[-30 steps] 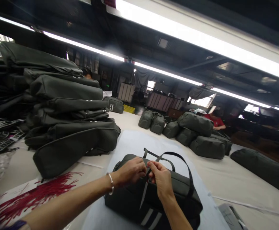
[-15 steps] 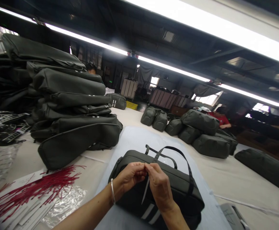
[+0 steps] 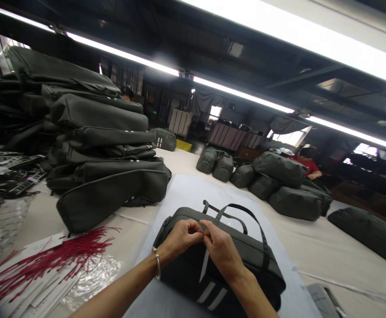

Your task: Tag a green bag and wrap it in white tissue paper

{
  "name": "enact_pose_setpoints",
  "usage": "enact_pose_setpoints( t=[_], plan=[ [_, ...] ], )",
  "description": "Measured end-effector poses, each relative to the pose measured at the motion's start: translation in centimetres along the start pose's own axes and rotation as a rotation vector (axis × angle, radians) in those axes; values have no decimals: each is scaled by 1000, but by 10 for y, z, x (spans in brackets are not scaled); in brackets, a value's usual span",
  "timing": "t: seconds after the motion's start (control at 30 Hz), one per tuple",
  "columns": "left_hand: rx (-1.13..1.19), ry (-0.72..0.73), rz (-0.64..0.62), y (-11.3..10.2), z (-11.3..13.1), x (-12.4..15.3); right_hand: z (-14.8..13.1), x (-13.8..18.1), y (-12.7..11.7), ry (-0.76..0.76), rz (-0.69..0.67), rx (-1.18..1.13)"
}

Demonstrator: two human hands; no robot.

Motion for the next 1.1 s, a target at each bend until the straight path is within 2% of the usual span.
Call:
enact_pose_setpoints(
  t=[0.1, 0.23, 0.33, 0.43, 0.57, 0.7, 0.77, 0.93, 1.1],
  plan=[
    [-48, 8, -28, -3, 3, 0, 4, -4, -2, 80, -38, -95],
    [-21, 49, -64, -1, 3, 2, 9, -5, -6, 140, -10, -288],
    [-12, 92, -19, 2, 2, 6, 20, -2, 3, 242, -22, -445],
    [-87, 141, 81, 2, 3, 10, 25, 3, 7, 303, 22, -371],
    [-291, 185, 148, 7, 8, 14, 15, 7, 3, 250, 134, -158],
    [-342, 98, 245, 8, 2, 18, 14, 10, 2, 284, 231, -153],
    [-292, 64, 250, 8, -3, 20, 16, 10, 2, 295, 257, -184],
    [129, 30, 191, 0, -12, 13, 15, 8, 5, 224, 249, -70],
    [180, -66, 30, 3, -16, -4, 13, 8, 6, 164, 235, -18]
  ],
)
Point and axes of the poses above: each hand's wrist, its own x-axis away from the middle knuckle, its own y-axis out of the palm, z = x × y, the point moved 7 cm from there along -x, towards the middle knuckle, and after that the axes turned 14 degrees about -z, right-handed, at the moved point
